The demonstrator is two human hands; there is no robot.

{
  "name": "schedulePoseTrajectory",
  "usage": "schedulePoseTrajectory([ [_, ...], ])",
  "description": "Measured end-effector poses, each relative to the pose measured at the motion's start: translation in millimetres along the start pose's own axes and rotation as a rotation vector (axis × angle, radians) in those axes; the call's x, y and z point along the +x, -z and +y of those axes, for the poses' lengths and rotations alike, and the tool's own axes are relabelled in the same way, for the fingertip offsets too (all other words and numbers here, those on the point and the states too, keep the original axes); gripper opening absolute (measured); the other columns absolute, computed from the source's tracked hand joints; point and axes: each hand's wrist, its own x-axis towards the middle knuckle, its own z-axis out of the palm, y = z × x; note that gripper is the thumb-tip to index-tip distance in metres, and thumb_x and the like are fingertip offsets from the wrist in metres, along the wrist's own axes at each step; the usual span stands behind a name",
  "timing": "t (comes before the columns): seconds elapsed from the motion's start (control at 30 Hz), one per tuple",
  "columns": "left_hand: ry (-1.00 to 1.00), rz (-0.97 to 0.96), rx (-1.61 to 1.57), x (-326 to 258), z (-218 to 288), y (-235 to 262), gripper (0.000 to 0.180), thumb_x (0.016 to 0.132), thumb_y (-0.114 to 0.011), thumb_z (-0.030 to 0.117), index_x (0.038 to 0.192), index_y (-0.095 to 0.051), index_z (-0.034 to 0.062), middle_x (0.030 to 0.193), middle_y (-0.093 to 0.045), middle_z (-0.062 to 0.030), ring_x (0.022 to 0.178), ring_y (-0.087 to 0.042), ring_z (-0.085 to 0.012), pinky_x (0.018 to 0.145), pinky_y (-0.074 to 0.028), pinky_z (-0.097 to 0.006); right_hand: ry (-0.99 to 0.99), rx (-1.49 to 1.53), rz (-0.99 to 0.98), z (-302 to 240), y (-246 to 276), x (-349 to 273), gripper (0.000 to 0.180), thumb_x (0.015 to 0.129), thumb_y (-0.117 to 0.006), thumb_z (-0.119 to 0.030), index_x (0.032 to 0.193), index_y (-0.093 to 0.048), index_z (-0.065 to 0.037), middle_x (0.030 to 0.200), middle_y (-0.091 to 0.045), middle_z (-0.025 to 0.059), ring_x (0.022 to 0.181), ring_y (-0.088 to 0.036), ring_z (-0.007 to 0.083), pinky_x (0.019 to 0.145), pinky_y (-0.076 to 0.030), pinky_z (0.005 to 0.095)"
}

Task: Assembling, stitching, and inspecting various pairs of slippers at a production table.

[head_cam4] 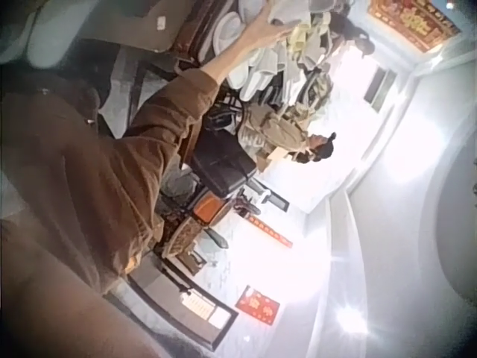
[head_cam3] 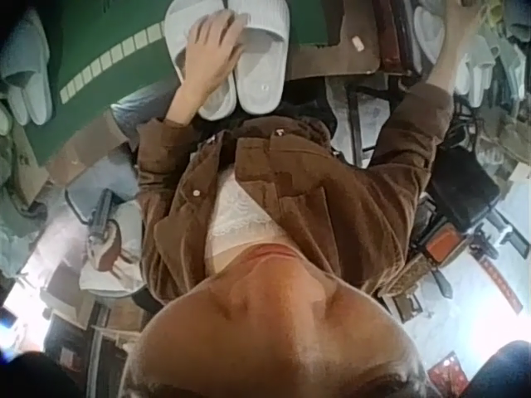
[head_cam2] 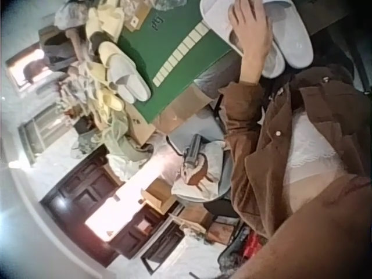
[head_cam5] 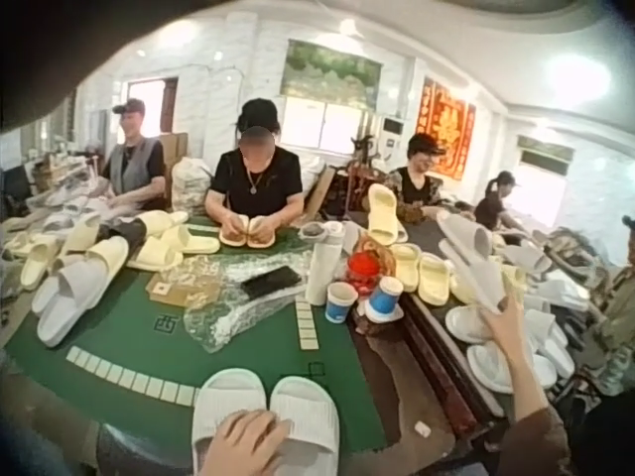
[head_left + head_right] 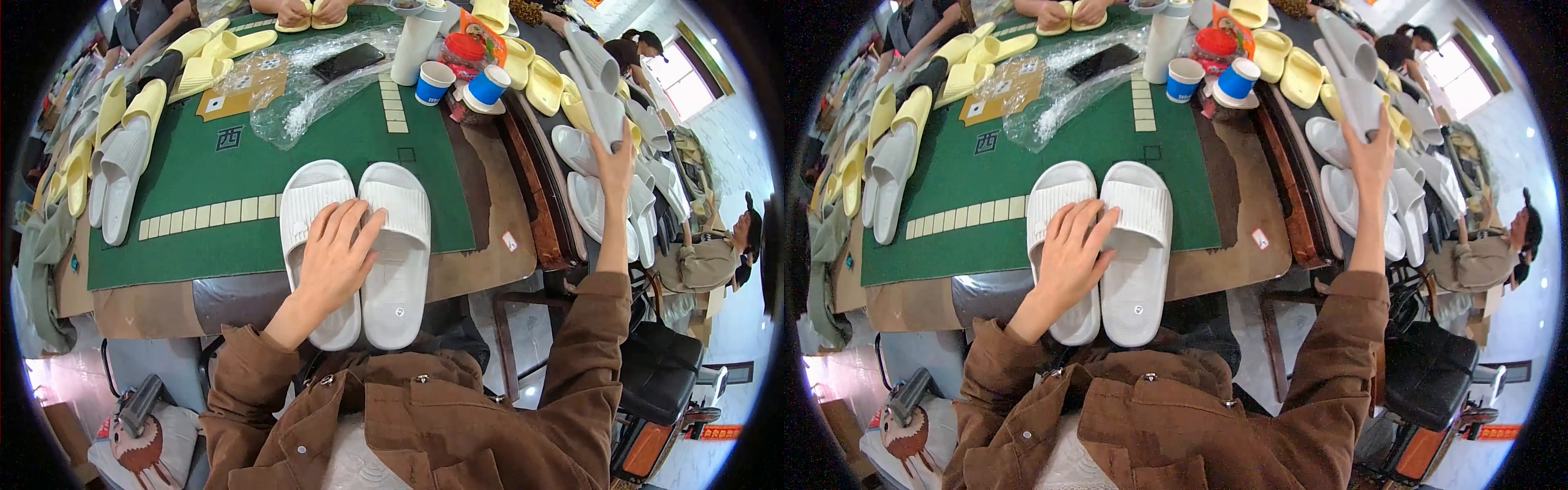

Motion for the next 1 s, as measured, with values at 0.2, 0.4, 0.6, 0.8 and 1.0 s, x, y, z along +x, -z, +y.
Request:
schedulePoseTrajectory([
  [0.2,0.023,0.01,0.006,0.8,4.1,0.4,0.066,0.069,-0.071,0.01,0.129,-0.046,0.0092,0.127,-0.047,-0.0139,0.122,-0.044,-0.0301,0.104,-0.031,-0.047,0.135,0.133,0.072,-28.3,34.4,-43.1,0.075,0.078,-0.072,-0.029,0.142,-0.038,-0.01,0.136,-0.045,0.02,0.125,-0.044,0.0359,0.102,-0.037,0.0432],
  [0.4,0.09,0.024,-0.017,4.1,18.0,1.6,0.062,0.068,-0.068,0.007,0.126,-0.047,0.0095,0.126,-0.047,-0.0136,0.122,-0.043,-0.0295,0.105,-0.029,-0.05,0.279,0.298,-0.156,-62.9,57.9,-117.1,0.08,0.07,-0.074,-0.013,0.142,-0.039,-0.008,0.141,-0.041,0.0181,0.132,-0.038,0.0347,0.107,-0.032,0.0421],
  [0.6,0.125,0.058,0.08,-3.1,14.0,-2.1,0.059,0.067,-0.064,0.003,0.123,-0.049,0.0095,0.127,-0.047,-0.0138,0.123,-0.043,-0.029,0.106,-0.026,-0.051,0.231,0.337,-0.431,-95.4,43.3,-189.1,0.084,0.067,-0.075,-0.012,0.143,-0.037,-0.011,0.142,-0.036,0.021,0.128,-0.041,0.0375,0.103,-0.038,0.0444],
  [0.8,0.135,0.059,0.12,-12.0,-1.6,11.5,0.059,0.066,-0.062,0.001,0.123,-0.05,0.0094,0.129,-0.047,-0.014,0.125,-0.042,-0.0294,0.107,-0.025,-0.051,0.239,0.254,-0.619,-106.9,39.5,-235.3,0.094,0.065,-0.082,-0.021,0.144,-0.031,-0.012,0.14,-0.028,0.0226,0.124,-0.038,0.0426,0.101,-0.039,0.0465],
  [1.0,0.115,-0.002,0.11,-20.9,-23.5,26.6,0.062,0.067,-0.063,0.002,0.127,-0.048,0.0101,0.135,-0.044,-0.0139,0.13,-0.038,-0.0302,0.109,-0.023,-0.052,0.231,0.375,-0.788,-125.2,54.9,-219.5,0.061,0.075,-0.076,-0.015,0.13,-0.05,-0.007,0.127,-0.048,0.0161,0.105,-0.057,0.0323,0.091,-0.046,0.0396],
])
